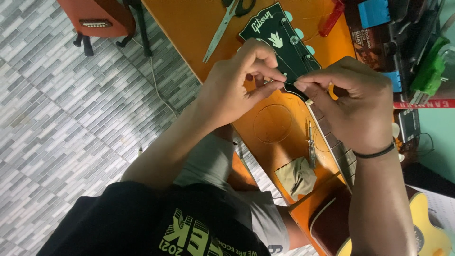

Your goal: The person replaces a guitar string on an acoustic guitar. They thread the string through the bridge, pull it taut, and then wind it onto the tuning peg at the headstock.

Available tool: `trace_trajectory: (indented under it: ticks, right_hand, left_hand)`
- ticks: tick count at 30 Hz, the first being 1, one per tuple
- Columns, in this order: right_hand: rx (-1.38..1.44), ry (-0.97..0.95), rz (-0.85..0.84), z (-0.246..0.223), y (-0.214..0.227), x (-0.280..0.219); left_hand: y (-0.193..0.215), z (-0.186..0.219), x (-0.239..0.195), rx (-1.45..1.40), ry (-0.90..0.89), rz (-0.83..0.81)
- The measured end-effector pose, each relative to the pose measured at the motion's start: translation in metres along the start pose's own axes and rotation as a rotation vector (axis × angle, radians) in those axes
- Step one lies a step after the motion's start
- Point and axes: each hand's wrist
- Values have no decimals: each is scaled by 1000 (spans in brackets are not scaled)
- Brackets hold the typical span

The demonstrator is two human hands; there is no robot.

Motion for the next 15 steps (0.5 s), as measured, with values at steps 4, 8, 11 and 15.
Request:
trace_trajectory:
  ticks: [4,8,11,15]
  right_hand:
    - [-14,-3,10,5,-2,-3]
    - [-36,-18,37,12,-4,-8]
    - [-30,-18,49,13,-5,-8]
    - [-5,-17,53,12,-7,-4]
  left_hand:
    - [-3,-7,-4,5,-6,24]
    - [-1,-7,-6,40,-44,65]
    - [1,-8,-8,90,-45,66]
    - [-3,-15,-8,202,-124,67]
Point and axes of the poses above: each hand's wrist, its own x-axis towards the middle knuckle, its own y-axis out of the back of the hand, z = x × y, and after that the axes turned 2 degrees about y, right-handed
